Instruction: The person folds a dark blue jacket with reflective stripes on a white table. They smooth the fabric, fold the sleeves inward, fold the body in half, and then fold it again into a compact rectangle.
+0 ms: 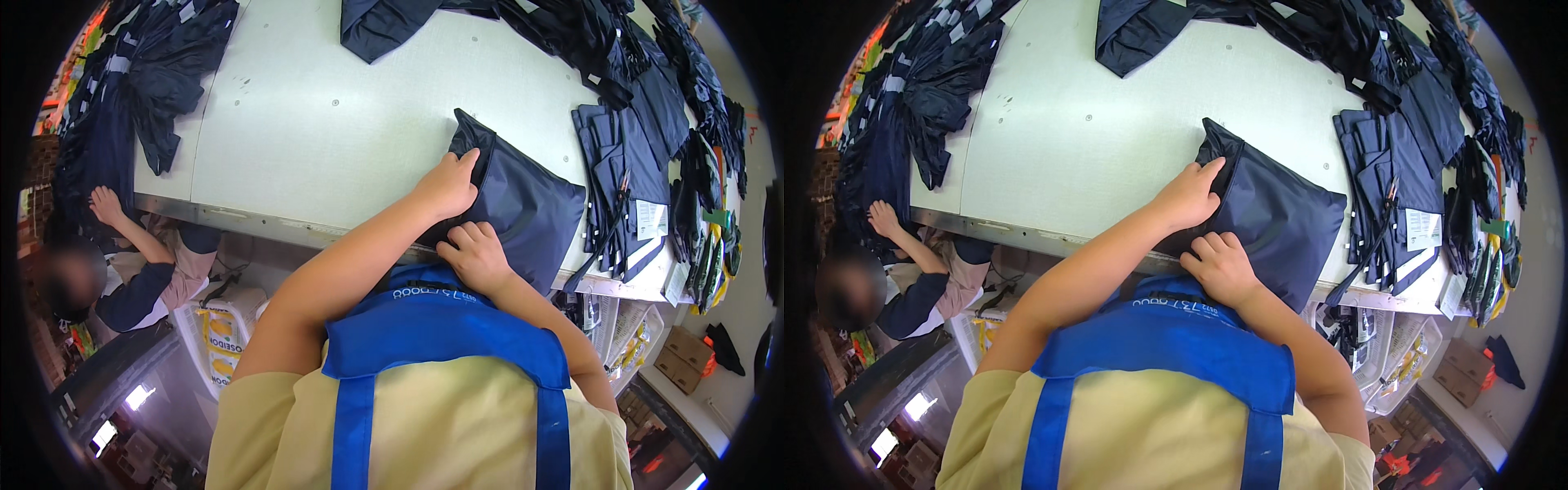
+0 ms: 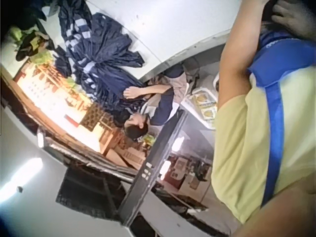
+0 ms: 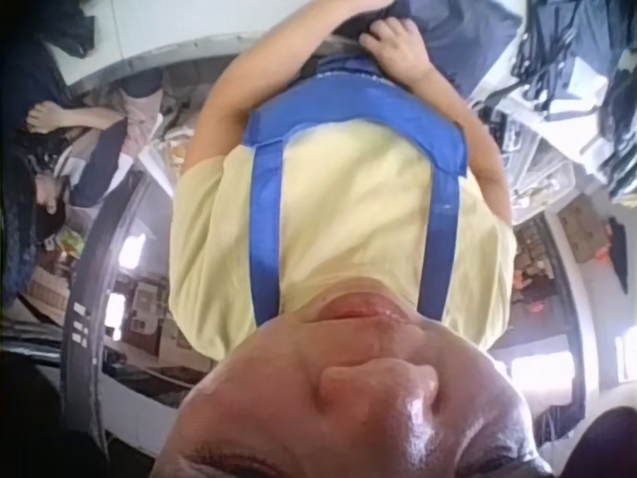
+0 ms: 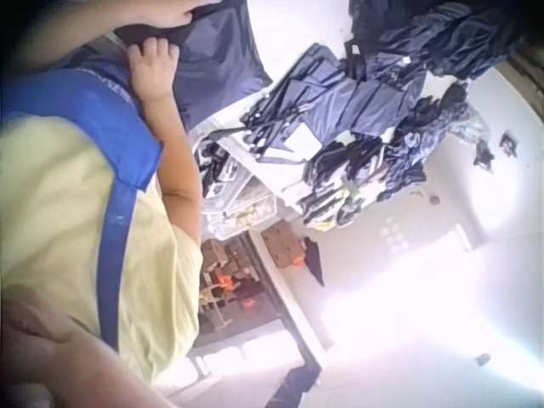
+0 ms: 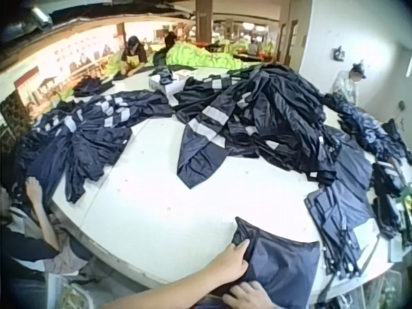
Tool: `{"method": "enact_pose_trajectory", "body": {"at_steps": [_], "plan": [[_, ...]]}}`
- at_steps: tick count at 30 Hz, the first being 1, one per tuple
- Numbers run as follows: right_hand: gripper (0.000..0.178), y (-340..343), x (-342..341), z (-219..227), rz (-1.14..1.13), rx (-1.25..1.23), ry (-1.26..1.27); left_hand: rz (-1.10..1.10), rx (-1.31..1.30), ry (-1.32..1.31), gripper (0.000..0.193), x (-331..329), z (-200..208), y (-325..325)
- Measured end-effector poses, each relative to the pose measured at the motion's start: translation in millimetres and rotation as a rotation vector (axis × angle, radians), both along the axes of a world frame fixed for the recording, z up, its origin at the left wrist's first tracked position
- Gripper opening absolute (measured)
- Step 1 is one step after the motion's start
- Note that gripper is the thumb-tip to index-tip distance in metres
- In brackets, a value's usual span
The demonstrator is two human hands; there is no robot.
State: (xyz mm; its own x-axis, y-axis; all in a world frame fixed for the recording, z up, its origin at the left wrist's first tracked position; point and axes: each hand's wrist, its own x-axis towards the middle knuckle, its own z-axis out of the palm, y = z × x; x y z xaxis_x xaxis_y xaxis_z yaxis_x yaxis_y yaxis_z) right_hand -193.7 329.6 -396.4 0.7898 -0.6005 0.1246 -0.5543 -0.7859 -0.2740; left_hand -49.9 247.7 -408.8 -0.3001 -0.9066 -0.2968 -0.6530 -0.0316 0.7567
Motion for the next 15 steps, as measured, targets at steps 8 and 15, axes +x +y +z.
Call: {"method": "enact_pose_trajectory", "body": {"at_steps": [8, 15], "plan": [[0.008, 4, 7, -5, 0.046, -0.098, -0.017, 0.029, -0.056, 0.071, 0.062, 4, -8, 3], [0.012, 10, 6, 0, -0.112, 0.066, -0.290, 0.073, -0.154, 0.289, 0.049, 15, -12, 16]]}}
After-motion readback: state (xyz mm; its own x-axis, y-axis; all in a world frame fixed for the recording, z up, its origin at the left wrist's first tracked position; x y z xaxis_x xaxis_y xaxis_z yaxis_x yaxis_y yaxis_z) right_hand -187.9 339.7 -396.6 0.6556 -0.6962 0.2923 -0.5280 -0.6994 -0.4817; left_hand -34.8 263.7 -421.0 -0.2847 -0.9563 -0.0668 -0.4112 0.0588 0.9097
